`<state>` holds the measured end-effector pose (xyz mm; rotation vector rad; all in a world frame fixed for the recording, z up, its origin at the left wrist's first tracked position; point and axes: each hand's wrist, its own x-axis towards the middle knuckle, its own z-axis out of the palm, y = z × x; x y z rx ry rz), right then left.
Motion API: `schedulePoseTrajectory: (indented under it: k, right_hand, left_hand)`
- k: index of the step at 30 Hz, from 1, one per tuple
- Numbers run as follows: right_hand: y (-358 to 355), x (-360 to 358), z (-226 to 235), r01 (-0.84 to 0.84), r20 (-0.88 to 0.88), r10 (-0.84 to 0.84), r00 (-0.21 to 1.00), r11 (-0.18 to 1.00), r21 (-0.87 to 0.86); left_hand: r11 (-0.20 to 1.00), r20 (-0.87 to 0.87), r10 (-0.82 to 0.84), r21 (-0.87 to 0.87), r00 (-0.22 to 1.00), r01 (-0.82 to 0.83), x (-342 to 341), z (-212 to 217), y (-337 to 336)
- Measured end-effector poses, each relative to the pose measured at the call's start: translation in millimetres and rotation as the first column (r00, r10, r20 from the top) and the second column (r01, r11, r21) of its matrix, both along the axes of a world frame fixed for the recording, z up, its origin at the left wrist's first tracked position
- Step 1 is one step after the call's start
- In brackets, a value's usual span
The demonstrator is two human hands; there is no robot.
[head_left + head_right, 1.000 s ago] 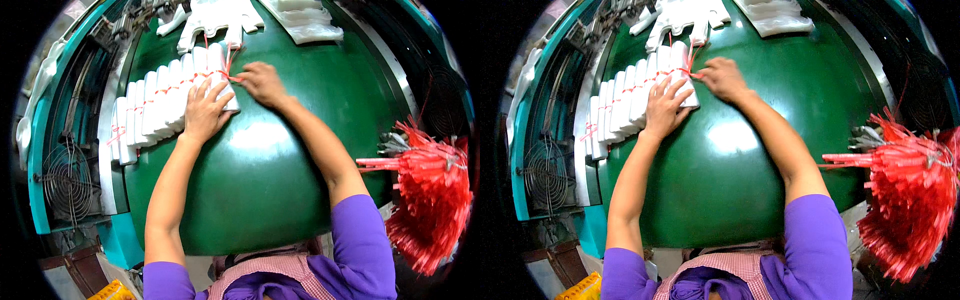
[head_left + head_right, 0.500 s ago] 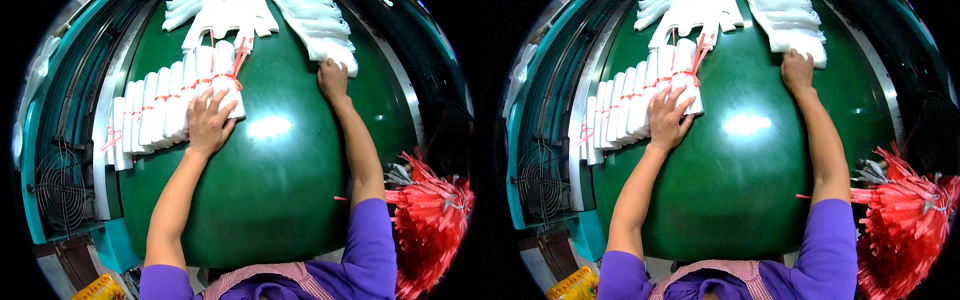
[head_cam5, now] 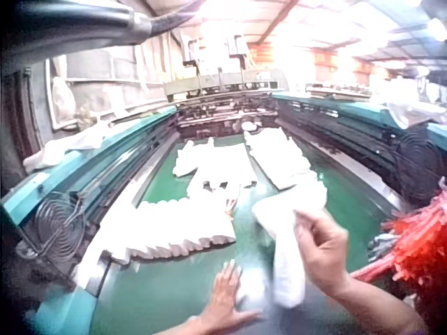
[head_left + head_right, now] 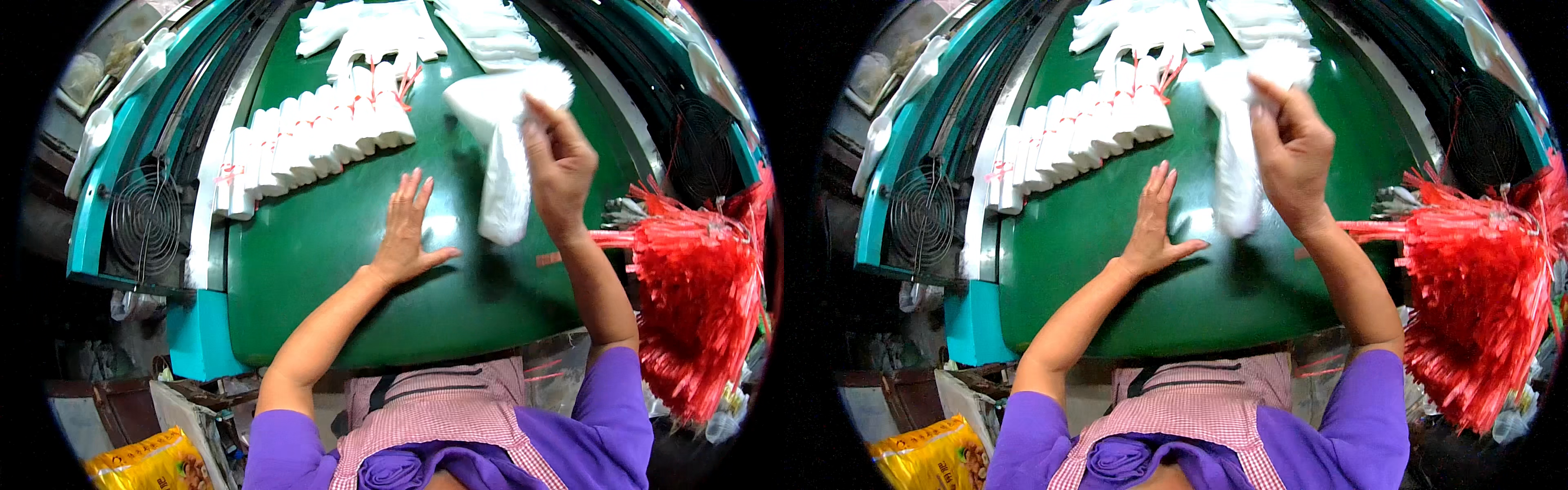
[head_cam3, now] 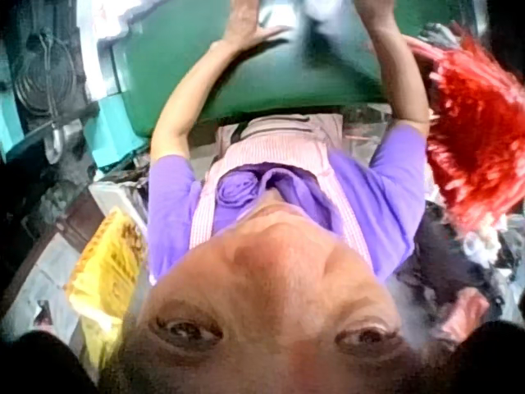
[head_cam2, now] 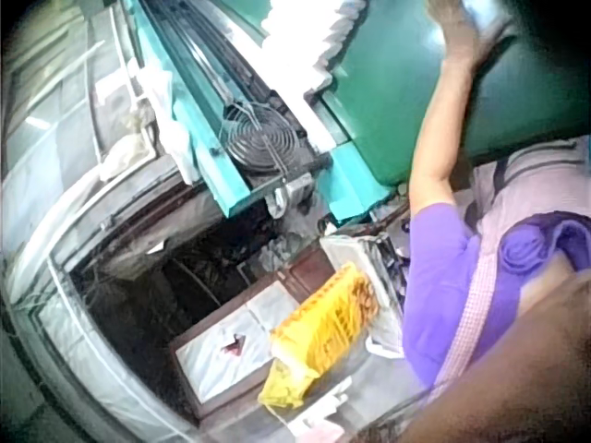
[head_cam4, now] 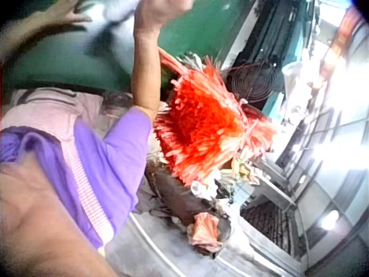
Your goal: The person folds white plastic bags into compact rectangular shapes on a green workbench. They secure each folded bundle with a red plastic tie and place the finished units into a yellow sack. The process is repeated continuously throughout the clip.
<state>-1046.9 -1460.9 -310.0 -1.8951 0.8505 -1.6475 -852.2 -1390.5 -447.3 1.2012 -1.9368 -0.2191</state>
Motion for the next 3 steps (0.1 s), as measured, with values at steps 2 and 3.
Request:
schedulePoseTrajectory:
  k: [2, 3]
  right_hand:
    - [28, 11, 32, -0.094, 0.116, 0.118, 0.986, 0.977, -0.189]
    - [36, 10, 33, -0.089, 0.12, 0.113, 0.986, 0.978, -0.19]
  left_hand:
    - [0.985, -0.12, -0.043, 0.161, 0.992, 0.062, -14, 15, 15]
    - [0.985, -0.116, -0.048, 0.161, 0.992, 0.066, -13, 16, 22]
